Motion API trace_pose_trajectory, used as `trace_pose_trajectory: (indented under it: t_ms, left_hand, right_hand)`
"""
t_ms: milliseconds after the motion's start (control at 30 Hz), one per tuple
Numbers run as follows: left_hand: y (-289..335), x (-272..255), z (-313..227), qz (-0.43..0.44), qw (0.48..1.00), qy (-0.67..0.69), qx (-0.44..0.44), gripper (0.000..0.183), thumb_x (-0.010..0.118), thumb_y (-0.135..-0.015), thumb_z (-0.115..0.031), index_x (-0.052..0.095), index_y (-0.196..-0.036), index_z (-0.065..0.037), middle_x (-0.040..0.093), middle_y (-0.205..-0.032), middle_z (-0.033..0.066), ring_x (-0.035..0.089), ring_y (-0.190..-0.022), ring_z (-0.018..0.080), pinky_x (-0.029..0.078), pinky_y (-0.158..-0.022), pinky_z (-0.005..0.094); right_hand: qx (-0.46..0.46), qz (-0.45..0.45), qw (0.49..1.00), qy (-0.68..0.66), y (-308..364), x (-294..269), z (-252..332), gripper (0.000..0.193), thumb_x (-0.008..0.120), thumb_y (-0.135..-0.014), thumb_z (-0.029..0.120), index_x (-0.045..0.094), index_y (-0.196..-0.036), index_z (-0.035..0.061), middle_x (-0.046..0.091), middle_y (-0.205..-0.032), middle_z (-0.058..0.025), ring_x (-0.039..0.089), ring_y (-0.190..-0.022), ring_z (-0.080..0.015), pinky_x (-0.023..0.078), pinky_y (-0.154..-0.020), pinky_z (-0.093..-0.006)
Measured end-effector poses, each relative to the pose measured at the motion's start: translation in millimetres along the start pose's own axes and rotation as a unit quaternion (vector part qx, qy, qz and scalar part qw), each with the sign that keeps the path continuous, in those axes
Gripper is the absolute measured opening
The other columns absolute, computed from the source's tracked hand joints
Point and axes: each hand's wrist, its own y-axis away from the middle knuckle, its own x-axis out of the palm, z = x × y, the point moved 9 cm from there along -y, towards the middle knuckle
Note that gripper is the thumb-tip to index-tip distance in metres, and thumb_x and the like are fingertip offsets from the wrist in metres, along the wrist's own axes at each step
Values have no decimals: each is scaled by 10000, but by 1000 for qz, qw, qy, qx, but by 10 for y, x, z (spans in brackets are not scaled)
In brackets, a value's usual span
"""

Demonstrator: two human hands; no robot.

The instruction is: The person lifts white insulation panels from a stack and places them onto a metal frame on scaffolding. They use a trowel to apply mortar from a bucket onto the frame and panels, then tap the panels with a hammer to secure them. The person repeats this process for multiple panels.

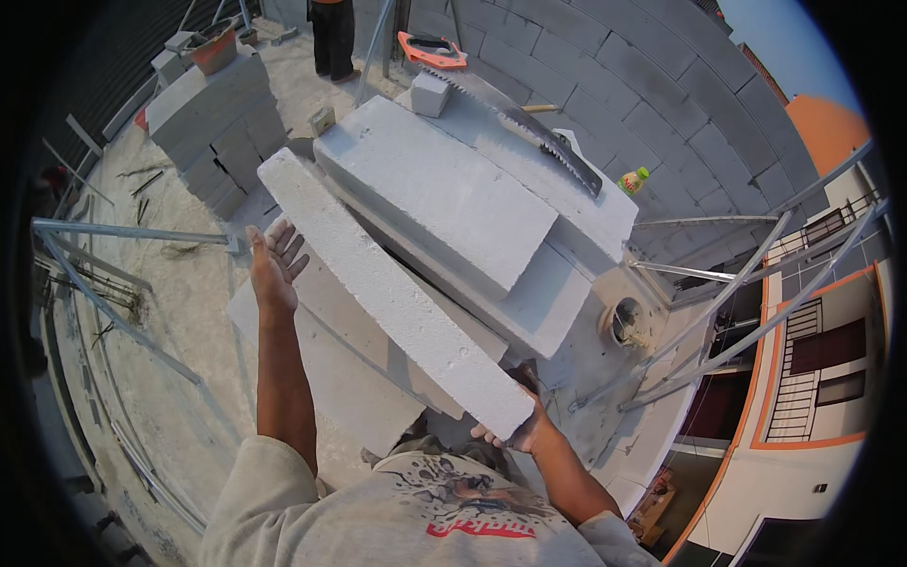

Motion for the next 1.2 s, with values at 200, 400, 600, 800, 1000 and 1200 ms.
trace_pose_trajectory:
  t_ms: [200,400,600,800,1000,1200]
  left_hand:
    - [309,-396,493,-94,994,-58,-3,784,260,-978,-629,363,-1446,-8,355,-1492,218,326,-1398,336,182,-1143,493]
    - [1151,-1302,1105,-189,973,-66,-117,756,301,-971,-627,413,-1425,-33,387,-1476,199,368,-1373,318,212,-1132,474]
    - [1619,-2020,932,-262,963,-48,-38,703,324,-982,-577,435,-1403,-25,431,-1434,190,420,-1332,306,259,-1115,448]
    - [2156,-2586,858,-349,935,1,-61,686,311,-998,-531,380,-1413,11,406,-1446,208,410,-1345,324,284,-1116,484]
    - [2072,-2161,999,-304,950,19,-72,674,354,-990,-517,383,-1406,13,407,-1443,195,413,-1335,345,323,-1100,455]
    - [1759,-2122,976,-218,954,-200,-39,705,391,-981,-523,371,-1414,34,402,-1452,201,438,-1318,356,350,-1077,464]
  right_hand:
    - [-297,-394,756,430,784,-59,1436,542,547,-926,458,639,-1088,-51,695,-903,-213,673,-894,-351,512,-794,-428]
    - [-415,-235,414,776,53,2378,1669,1190,667,-742,688,84,-1510,-9,213,-1480,-349,182,-1383,-539,209,-1082,-665]
    - [-360,-268,384,807,-523,3262,1453,1043,695,-785,334,36,-1516,-10,164,-1500,-356,180,-1388,-539,221,-1055,-689]
    - [-276,-280,530,751,-729,2889,2035,948,680,-757,260,153,-1488,-33,315,-1448,-302,411,-1300,-418,373,-1027,-548]
    - [-319,-280,521,740,-630,2858,2092,891,708,-686,268,308,-1386,-114,501,-1260,-254,557,-1133,-331,510,-902,-353]
    - [-326,-233,469,787,-197,2480,1529,778,706,-625,207,406,-1257,-134,539,-1141,-259,587,-1018,-327,531,-800,-353]
